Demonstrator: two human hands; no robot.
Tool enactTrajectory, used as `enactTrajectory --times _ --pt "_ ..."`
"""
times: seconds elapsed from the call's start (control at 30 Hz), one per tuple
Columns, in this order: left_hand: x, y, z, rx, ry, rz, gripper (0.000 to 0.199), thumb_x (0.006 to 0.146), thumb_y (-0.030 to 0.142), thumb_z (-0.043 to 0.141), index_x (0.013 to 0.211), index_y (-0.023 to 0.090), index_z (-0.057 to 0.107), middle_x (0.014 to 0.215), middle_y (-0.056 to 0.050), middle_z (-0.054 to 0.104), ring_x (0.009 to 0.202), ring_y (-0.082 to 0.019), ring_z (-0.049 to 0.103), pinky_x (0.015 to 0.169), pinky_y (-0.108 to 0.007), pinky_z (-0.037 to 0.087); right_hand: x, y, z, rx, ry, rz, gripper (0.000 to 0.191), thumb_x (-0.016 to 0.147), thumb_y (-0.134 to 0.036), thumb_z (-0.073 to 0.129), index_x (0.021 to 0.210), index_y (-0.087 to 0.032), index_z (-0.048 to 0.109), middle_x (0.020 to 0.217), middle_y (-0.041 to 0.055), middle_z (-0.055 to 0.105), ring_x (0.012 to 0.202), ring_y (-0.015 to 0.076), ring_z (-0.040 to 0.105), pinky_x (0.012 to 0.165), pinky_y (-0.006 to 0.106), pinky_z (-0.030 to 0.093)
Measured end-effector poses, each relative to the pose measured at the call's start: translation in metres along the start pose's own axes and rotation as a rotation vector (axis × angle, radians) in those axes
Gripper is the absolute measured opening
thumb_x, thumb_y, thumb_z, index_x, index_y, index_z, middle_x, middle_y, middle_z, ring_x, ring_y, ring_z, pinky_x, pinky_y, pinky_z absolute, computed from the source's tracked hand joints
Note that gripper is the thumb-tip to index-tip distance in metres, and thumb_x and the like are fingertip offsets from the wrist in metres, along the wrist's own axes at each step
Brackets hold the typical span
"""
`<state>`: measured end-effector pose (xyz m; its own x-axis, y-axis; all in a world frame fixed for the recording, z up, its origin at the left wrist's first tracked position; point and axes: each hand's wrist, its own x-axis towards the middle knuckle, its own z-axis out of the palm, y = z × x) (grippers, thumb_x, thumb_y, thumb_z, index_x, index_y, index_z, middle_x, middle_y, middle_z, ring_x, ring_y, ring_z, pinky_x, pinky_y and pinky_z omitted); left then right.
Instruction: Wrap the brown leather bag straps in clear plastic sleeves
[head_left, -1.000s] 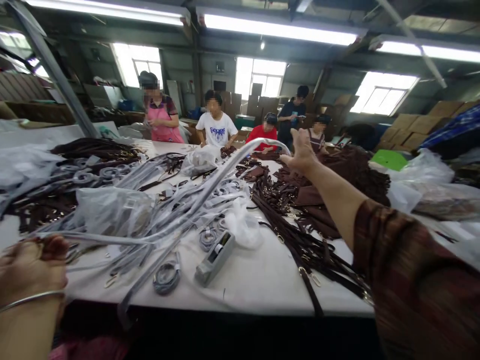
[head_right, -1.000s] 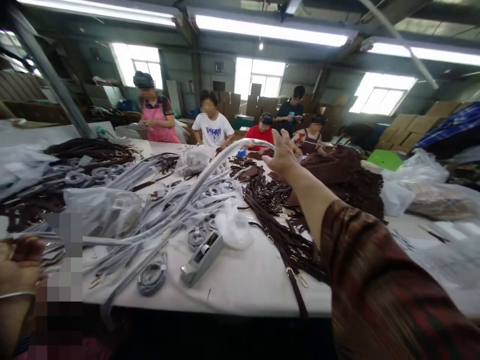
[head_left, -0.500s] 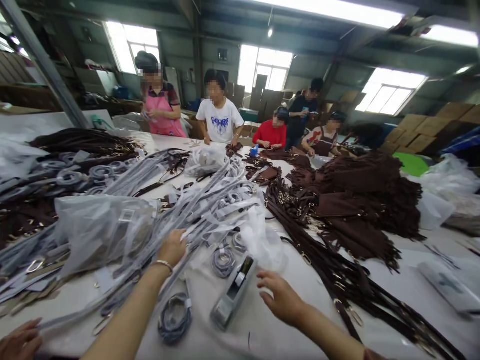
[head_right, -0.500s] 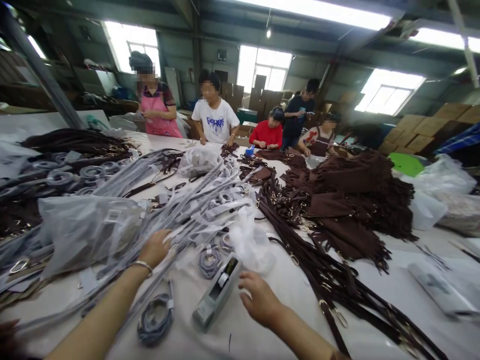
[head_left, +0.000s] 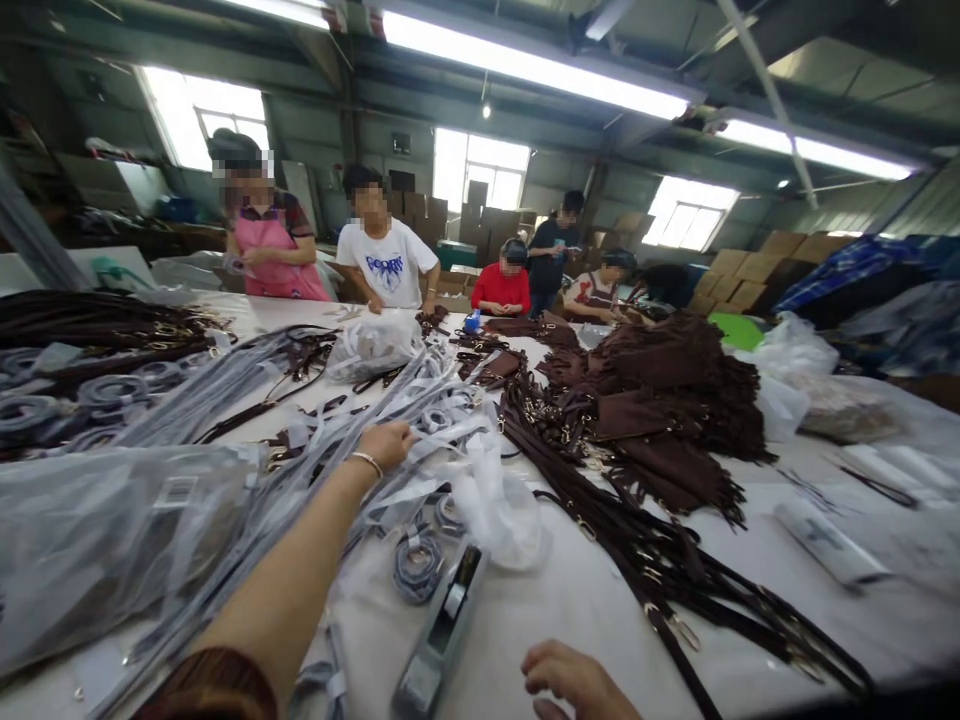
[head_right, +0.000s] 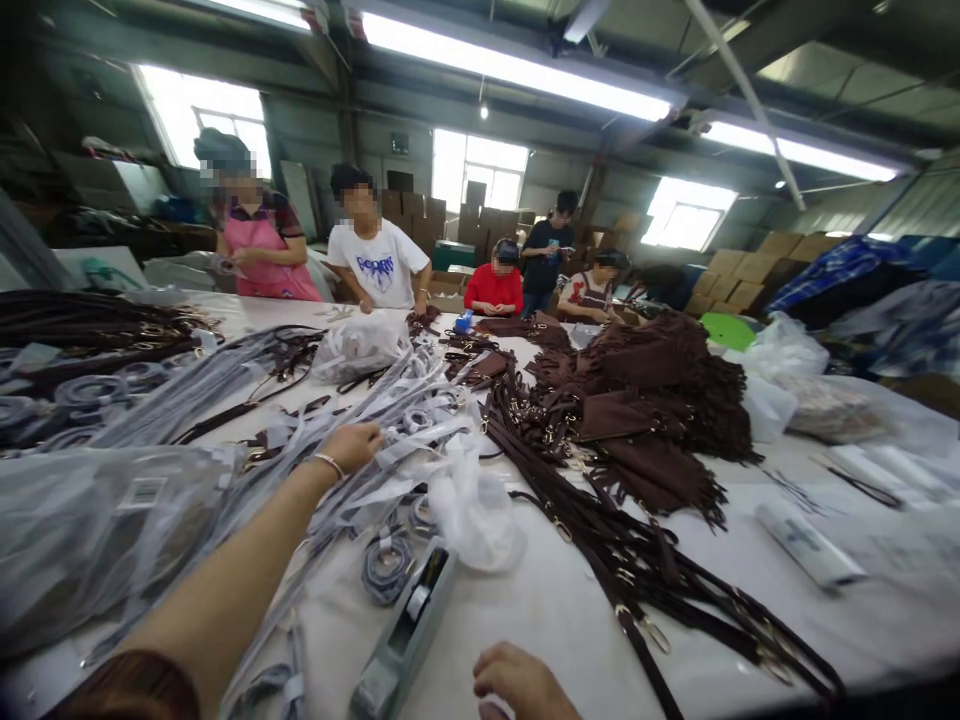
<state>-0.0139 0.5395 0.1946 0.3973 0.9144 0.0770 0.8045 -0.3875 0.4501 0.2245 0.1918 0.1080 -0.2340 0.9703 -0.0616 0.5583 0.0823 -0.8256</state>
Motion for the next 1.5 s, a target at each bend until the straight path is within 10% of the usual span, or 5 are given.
enactTrajectory --times 0.2,0.33,0.57,1.27,1.5 --pt "-0.090 0.113 -0.072 -0.591 0.014 0.184 0.035 0.091 0.049 0.049 0.082 0.017 0.058 0.059 0.000 0.061 0.054 -0.014 0.060 0.056 -0.024 0.047 0.019 -0.065 -0.028 0.455 0.061 0.101 0.037 0.082 -0.049 0.061 0.101 -0.019 0.071 0.096 0.0097 0.070 0.092 0.0230 0.064 0.082 0.035 0.049" --pt "-0.189 0.182 -0.037 -0.972 -0.301 0.099 0.028 0.087 0.041 0.060 0.102 0.018 0.057 0.079 -0.004 0.072 0.058 -0.016 0.066 0.055 -0.027 0.052 0.013 -0.103 -0.034 0.933 -0.176 -0.084 0.078 0.061 -0.055 0.082 0.128 -0.021 0.060 0.121 0.0114 0.062 0.111 0.0257 0.058 0.091 0.036 0.045" --pt "-0.279 0.226 0.051 -1.332 -0.234 -0.450 0.031 0.073 0.038 0.078 0.089 0.016 0.062 0.085 -0.006 0.073 0.071 -0.015 0.068 0.053 -0.019 0.047 -0.080 -0.080 -0.023 0.887 -0.262 0.233 0.034 0.059 -0.042 0.083 0.074 -0.014 0.072 0.070 0.0008 0.066 0.070 0.0162 0.059 0.074 0.030 0.047" --pt "-0.300 0.480 0.151 -1.605 -0.204 -0.358 0.033 0.056 0.028 0.086 0.079 0.015 0.065 0.068 0.001 0.066 0.061 -0.010 0.061 0.058 -0.019 0.052 -0.384 0.031 -0.114 1.435 0.086 0.168 0.031 0.060 -0.035 0.079 0.073 -0.011 0.062 0.066 0.0077 0.065 0.062 0.0214 0.066 0.060 0.032 0.049" --pt "-0.298 0.540 0.180 -1.440 -0.326 -0.203 0.032 0.063 0.038 0.078 0.083 0.021 0.059 0.074 0.004 0.066 0.066 -0.008 0.062 0.064 -0.018 0.050 -0.497 0.100 -0.125 1.167 0.344 0.588 0.030 0.064 -0.033 0.077 0.074 -0.016 0.055 0.052 0.0002 0.059 0.034 0.0097 0.048 0.035 0.018 0.034"
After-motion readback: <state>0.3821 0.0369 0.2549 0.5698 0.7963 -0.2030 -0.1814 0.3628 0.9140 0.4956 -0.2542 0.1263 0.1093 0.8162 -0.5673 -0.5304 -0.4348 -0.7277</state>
